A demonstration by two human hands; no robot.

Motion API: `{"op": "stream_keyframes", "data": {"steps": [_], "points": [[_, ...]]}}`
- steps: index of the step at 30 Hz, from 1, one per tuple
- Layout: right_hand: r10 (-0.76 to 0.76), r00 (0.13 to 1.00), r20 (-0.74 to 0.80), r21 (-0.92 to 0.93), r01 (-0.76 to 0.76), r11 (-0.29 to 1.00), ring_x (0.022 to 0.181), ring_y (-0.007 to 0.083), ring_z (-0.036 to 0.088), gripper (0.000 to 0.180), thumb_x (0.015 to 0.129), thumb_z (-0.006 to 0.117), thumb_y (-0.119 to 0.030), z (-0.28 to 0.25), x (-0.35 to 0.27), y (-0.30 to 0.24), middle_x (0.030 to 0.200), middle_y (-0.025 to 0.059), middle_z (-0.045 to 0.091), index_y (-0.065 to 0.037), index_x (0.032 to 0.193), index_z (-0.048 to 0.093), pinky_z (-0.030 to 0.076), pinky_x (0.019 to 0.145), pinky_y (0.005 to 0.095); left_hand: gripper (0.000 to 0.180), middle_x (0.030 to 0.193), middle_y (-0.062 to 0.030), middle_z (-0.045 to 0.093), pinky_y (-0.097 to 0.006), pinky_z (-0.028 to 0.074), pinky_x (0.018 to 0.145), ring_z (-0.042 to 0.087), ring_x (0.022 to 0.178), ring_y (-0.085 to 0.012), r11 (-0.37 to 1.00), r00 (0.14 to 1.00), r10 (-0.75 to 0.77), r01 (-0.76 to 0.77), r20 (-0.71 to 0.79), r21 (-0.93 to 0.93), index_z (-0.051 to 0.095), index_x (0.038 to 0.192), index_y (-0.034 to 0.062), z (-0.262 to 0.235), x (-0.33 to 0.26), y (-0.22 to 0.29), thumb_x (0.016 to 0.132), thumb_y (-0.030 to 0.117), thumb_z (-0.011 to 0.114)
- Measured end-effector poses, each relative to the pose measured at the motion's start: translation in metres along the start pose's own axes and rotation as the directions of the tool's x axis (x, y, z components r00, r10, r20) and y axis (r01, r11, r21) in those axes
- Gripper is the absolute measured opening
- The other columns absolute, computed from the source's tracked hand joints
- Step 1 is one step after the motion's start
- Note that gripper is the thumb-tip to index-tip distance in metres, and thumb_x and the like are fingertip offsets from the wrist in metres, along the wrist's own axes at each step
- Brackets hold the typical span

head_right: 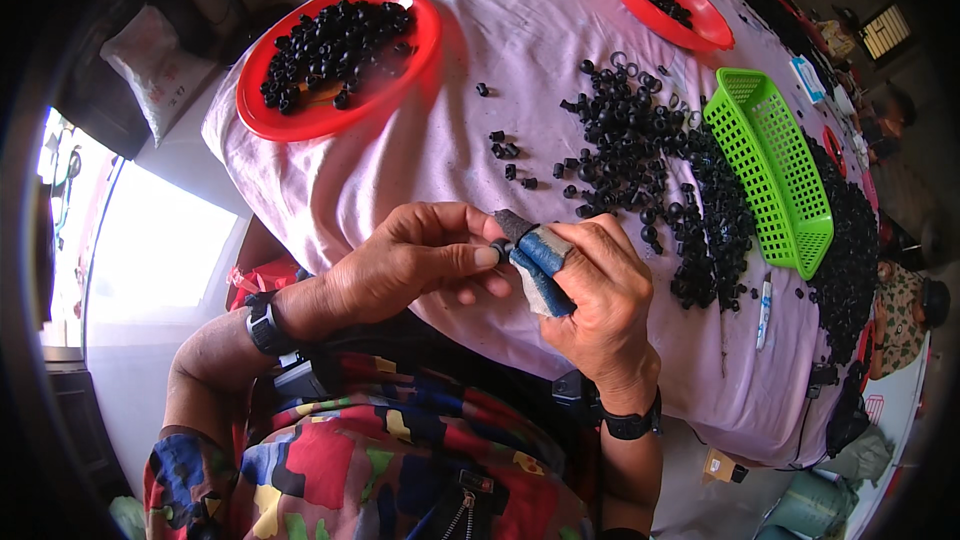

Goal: Manually assembling small black plastic components for shoes at a workshop table.

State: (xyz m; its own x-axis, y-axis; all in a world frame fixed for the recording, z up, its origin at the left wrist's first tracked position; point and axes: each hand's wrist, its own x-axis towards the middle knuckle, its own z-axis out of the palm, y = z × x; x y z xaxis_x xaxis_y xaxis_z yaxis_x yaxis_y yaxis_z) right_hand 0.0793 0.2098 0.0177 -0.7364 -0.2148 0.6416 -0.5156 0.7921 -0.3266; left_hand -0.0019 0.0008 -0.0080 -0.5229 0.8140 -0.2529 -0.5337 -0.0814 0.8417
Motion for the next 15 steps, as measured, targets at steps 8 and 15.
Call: {"op": "stream_keyframes", "data": {"steps": [8, 15], "points": [[-0.001, 1.000, 0.014, 0.015, 0.001, 1.000, 0.076, 0.0295, 0.066, 0.028, 0.067, 0.078, 0.001, 0.002, 0.000, -0.002, 0.087, 0.0106, 0.069, 0.000, 0.094, 0.070, 0.054, 0.066, 0.0376, 0.022, 0.093, -0.0050, 0.074, -0.022, 0.056, 0.067, 0.068, 0.078, -0.0074, 0.997, 0.998, 0.055, -0.053, -0.038, 0.052, 0.066, 0.114, 0.0006, 0.006, -0.001, 0.001, 0.098, 0.014, 0.071], [0.232, 0.969, 0.088, 0.136, -0.242, 0.961, 0.069, 0.0280, 0.065, 0.018, 0.074, 0.079, -0.001, 0.002, -0.002, -0.008, 0.079, 0.0103, 0.068, 0.000, 0.090, 0.071, 0.053, 0.063, 0.0354, 0.023, 0.090, -0.0074, 0.075, -0.022, 0.058, 0.068, 0.072, 0.080, -0.0091, 0.907, 0.975, 0.202, -0.151, -0.092, 0.392, 0.065, 0.116, -0.0031, 0.012, -0.008, 0.001, 0.098, 0.011, 0.071]]}}
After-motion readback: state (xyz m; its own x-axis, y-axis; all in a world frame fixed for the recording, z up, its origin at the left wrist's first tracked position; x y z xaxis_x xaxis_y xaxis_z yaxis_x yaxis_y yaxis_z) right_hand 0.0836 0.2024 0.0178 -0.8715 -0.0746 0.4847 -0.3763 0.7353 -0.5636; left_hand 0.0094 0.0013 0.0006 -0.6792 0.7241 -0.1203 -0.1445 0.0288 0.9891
